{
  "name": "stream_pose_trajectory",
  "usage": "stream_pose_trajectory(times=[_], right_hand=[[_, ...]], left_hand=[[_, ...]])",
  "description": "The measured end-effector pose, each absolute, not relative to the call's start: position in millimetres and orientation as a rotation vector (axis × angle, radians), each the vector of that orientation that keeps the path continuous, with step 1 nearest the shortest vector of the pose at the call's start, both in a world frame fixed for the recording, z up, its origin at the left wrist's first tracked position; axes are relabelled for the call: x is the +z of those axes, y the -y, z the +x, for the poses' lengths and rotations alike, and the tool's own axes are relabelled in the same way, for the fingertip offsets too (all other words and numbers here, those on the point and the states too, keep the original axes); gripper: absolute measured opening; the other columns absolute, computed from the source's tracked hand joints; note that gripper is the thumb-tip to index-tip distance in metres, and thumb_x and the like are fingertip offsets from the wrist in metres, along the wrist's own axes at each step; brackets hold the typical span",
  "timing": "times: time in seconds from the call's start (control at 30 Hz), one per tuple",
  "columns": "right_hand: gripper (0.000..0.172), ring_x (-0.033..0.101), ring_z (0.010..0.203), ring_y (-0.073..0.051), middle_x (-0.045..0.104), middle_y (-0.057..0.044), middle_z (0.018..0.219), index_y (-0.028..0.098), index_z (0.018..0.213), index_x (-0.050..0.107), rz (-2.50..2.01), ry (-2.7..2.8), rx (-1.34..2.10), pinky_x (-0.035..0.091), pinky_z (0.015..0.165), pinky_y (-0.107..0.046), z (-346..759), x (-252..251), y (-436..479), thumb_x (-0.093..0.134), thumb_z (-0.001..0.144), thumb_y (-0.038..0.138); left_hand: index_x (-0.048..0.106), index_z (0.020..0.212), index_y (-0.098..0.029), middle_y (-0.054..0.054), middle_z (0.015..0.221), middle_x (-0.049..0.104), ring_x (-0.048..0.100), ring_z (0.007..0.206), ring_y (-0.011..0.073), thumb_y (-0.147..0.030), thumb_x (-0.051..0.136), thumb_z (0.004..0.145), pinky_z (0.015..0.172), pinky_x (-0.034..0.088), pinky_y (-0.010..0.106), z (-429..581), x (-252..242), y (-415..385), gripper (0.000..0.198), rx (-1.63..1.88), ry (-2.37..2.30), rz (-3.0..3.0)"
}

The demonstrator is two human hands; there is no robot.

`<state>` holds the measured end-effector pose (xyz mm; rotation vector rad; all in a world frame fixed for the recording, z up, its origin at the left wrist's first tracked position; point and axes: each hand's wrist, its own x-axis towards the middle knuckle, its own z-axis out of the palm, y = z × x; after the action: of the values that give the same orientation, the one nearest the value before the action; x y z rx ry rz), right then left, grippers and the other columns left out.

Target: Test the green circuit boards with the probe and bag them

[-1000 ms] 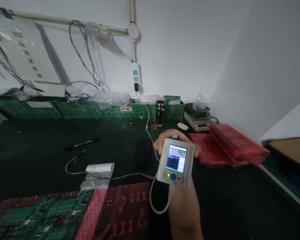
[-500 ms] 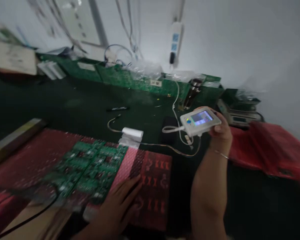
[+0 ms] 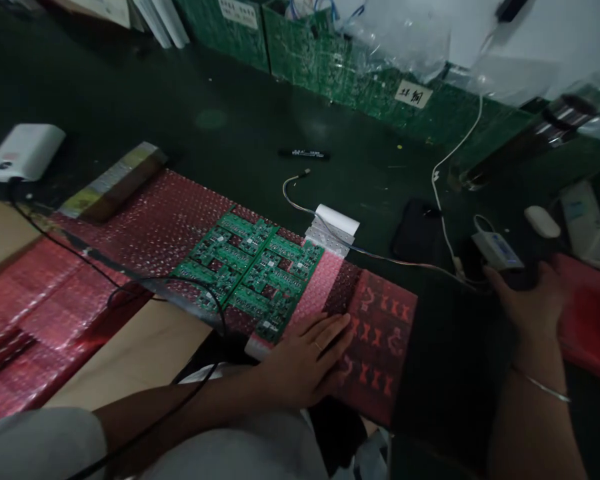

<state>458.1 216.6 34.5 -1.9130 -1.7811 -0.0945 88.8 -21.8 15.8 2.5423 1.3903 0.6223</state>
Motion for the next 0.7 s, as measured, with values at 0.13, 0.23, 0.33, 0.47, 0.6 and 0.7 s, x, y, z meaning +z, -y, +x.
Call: stream_pose_trajectory(times=[0.13,0.23,0.33,0.47,0.6,0.7], right_hand=[[0.086,0.061,0.115,-0.041,0.067,-0.026,0.115,0.005,0.125,0.066,-1.872,1.749,-0.139,0.046,0.099,-0.056,408.0,56.0,-137.3,0.057,0.08,0.079],[0.072,0.067,0.092,-0.029,0.067,-0.017,0.11,0.014,0.124,0.064,-1.926,1.759,0.231,0.055,0.085,-0.048,364.4,59.4,-70.8,0.062,0.082,0.072],[0.076,0.066,0.081,-0.024,0.066,-0.013,0.106,0.016,0.124,0.061,-2.026,1.765,0.478,0.056,0.074,-0.04,338.4,49.3,-25.4,0.066,0.076,0.074],[0.088,0.067,0.079,-0.022,0.067,-0.011,0.109,0.018,0.141,0.05,-2.17,1.661,0.562,0.055,0.074,-0.037,323.4,44.1,-2.0,0.066,0.076,0.076],[0.096,0.067,0.082,-0.021,0.066,-0.011,0.117,0.02,0.155,0.034,-2.178,1.58,0.704,0.055,0.076,-0.036,316.3,52.1,-1.8,0.066,0.08,0.071],[0.097,0.069,0.085,-0.022,0.069,-0.011,0.114,0.019,0.156,0.033,-2.153,1.513,0.82,0.056,0.076,-0.035,315.8,51.5,-6.4,0.067,0.08,0.068]], left_hand=[[0.051,0.142,-0.008,0.016,0.149,0.053,0.049,0.138,0.0249,-0.036,0.04,0.103,0.118,0.036,0.04,87.8,19.8,20.8,0.049,0.668,-1.386,2.536],[0.052,0.141,-0.008,0.015,0.149,0.054,0.05,0.137,0.0247,-0.036,0.038,0.104,0.117,0.036,0.039,87.1,20.7,20.3,0.049,0.658,-1.392,2.548],[0.052,0.141,-0.008,0.015,0.151,0.052,0.049,0.137,0.0259,-0.037,0.038,0.104,0.117,0.035,0.041,86.3,19.0,20.4,0.05,0.633,-1.389,2.545],[0.053,0.141,-0.007,0.018,0.151,0.05,0.045,0.14,0.0279,-0.038,0.043,0.102,0.12,0.03,0.042,85.1,15.8,20.5,0.051,0.627,-1.352,2.561],[0.054,0.14,-0.007,0.018,0.152,0.05,0.045,0.141,0.0279,-0.04,0.047,0.101,0.121,0.028,0.042,85.7,12.0,21.1,0.052,0.645,-1.351,2.561],[0.055,0.14,-0.007,0.018,0.152,0.049,0.044,0.141,0.028,-0.04,0.05,0.1,0.121,0.028,0.042,86.8,10.6,21.3,0.052,0.666,-1.367,2.556]])
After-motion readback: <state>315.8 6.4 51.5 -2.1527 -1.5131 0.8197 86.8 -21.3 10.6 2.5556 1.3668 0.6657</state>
